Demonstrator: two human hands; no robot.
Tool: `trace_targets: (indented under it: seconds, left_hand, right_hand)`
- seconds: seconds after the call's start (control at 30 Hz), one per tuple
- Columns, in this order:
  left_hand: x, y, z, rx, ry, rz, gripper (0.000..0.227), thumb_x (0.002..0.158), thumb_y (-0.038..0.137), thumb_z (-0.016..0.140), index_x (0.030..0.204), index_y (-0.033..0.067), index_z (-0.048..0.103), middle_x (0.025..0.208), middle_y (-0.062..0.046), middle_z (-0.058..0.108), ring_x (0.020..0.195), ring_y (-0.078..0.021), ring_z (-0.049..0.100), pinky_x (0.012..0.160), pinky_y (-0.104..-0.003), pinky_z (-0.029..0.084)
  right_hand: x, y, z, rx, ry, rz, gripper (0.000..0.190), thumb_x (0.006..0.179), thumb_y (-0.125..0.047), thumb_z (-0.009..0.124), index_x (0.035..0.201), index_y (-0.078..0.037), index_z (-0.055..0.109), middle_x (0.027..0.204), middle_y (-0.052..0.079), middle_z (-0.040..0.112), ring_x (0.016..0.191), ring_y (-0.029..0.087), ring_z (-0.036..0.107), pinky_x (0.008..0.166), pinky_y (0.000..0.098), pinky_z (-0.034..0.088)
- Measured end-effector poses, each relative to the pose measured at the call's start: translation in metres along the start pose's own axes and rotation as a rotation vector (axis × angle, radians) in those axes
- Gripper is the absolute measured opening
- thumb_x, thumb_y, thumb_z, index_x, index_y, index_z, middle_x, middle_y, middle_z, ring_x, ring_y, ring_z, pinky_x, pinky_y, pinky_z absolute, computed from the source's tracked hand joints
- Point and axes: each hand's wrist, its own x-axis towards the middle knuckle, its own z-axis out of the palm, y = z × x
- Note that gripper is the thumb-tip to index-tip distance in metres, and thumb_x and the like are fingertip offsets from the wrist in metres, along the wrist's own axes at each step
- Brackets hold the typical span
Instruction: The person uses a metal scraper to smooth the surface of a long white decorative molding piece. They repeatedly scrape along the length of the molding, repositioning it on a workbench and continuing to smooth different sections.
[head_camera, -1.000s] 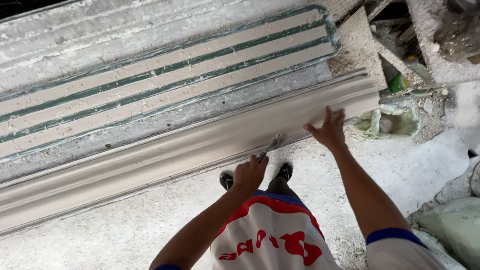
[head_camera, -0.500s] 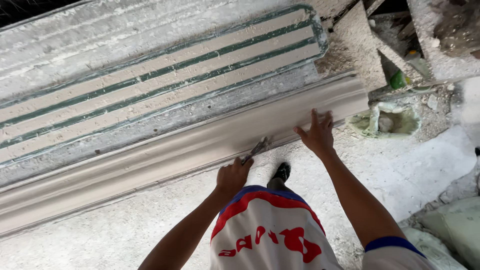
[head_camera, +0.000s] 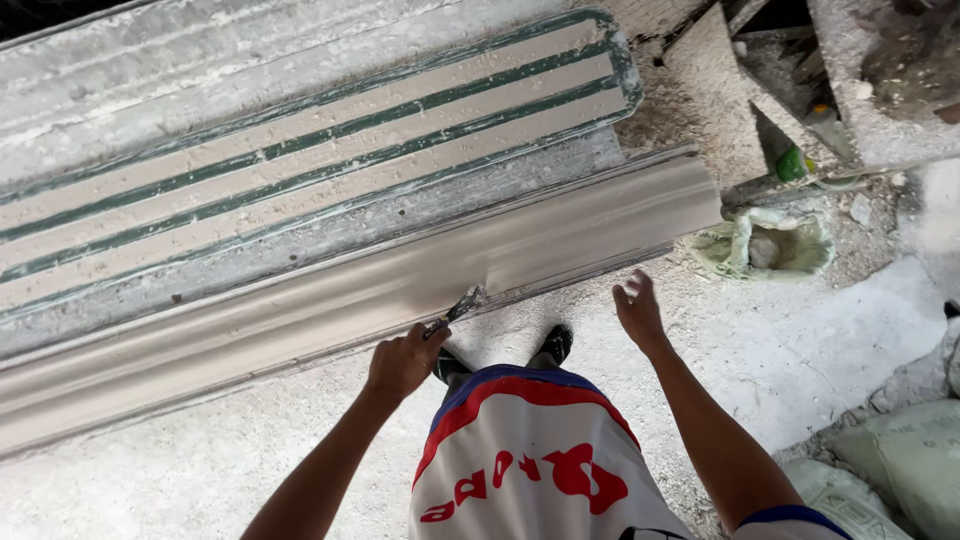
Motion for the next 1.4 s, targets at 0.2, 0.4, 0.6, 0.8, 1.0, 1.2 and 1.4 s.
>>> trace_targets:
  seconds: [0.2, 0.4, 0.6, 0.8, 1.0, 1.2, 1.4]
  left_hand:
    - [-0.001, -0.008, -0.006, -0.02, 0.054, 0.012, 0.03, 0.093, 0.023, 0.063, 0.121, 0.0255, 0.072, 0.091, -0.009, 0.067, 0.052, -0.0237, 0.067, 0.042, -0.04, 0.054]
    - [0.035, 0.045, 0.023, 0.01, 0.125, 0.007, 0.027, 0.098, 0.022, 0.061, 0.122, 0.0241, 0.073, 0.085, -0.012, 0.066, 0.05, -0.0242, 0.066, 0.04, -0.038, 0.052]
    - [0.011, 0.011, -0.004, 0.027, 0.022, 0.009, 0.03, 0.096, 0.021, 0.061, 0.123, 0.0254, 0.072, 0.088, -0.013, 0.066, 0.05, -0.0227, 0.067, 0.037, -0.038, 0.051]
    - [0.095, 0.109, 0.051, 0.008, 0.075, 0.061, 0.034, 0.097, 0.019, 0.059, 0.13, 0.0235, 0.067, 0.091, -0.014, 0.066, 0.057, -0.0266, 0.068, 0.049, -0.044, 0.055]
    - [0.065, 0.076, 0.021, -0.004, -0.097, 0.028, 0.041, 0.091, 0.016, 0.062, 0.132, 0.0215, 0.065, 0.093, -0.016, 0.065, 0.056, -0.0273, 0.069, 0.043, -0.042, 0.057]
    - [0.107, 0.109, 0.015, 0.001, -0.12, 0.09, 0.046, 0.088, 0.016, 0.062, 0.133, 0.0182, 0.064, 0.096, -0.019, 0.066, 0.058, -0.0303, 0.071, 0.046, -0.043, 0.057]
    - [0.193, 0.199, 0.055, -0.101, -0.061, 0.065, 0.032, 0.095, 0.017, 0.058, 0.126, 0.0165, 0.065, 0.091, -0.017, 0.066, 0.068, -0.0331, 0.071, 0.052, -0.048, 0.057]
  right_hand:
    - [0.015, -0.016, 0.024, 0.389, -0.328, 0.196, 0.058, 0.103, -0.039, 0.053, 0.145, 0.0, 0.042, 0.139, 0.017, 0.063, 0.125, 0.03, 0.064, 0.102, 0.0461, 0.052]
    - [0.021, -0.027, 0.033, 0.695, -0.313, 0.32, 0.054, 0.103, -0.04, 0.053, 0.14, -0.001, 0.046, 0.137, 0.018, 0.062, 0.124, 0.032, 0.063, 0.102, 0.0472, 0.052]
    - [0.013, -0.037, 0.022, 0.883, -0.327, 0.355, 0.045, 0.103, -0.037, 0.055, 0.133, -0.004, 0.049, 0.134, 0.016, 0.06, 0.123, 0.033, 0.062, 0.102, 0.0486, 0.051]
    - [0.002, -0.046, 0.014, 0.934, -0.303, 0.438, 0.037, 0.102, -0.033, 0.054, 0.13, -0.009, 0.047, 0.134, 0.015, 0.058, 0.125, 0.036, 0.059, 0.104, 0.0497, 0.049]
    - [0.003, -0.032, -0.001, 0.994, -0.357, 0.404, 0.052, 0.1, -0.039, 0.054, 0.138, -0.004, 0.046, 0.144, 0.017, 0.056, 0.132, 0.035, 0.056, 0.11, 0.0483, 0.044]
    - [0.002, -0.003, -0.015, 1.132, -0.333, 0.403, 0.064, 0.097, -0.041, 0.057, 0.145, -0.003, 0.041, 0.149, 0.02, 0.051, 0.137, 0.038, 0.051, 0.113, 0.0498, 0.042]
    - [0.031, 0.019, -0.041, 1.04, -0.24, 0.453, 0.074, 0.097, -0.046, 0.056, 0.153, -0.003, 0.036, 0.156, 0.022, 0.045, 0.146, 0.039, 0.039, 0.12, 0.0499, 0.031]
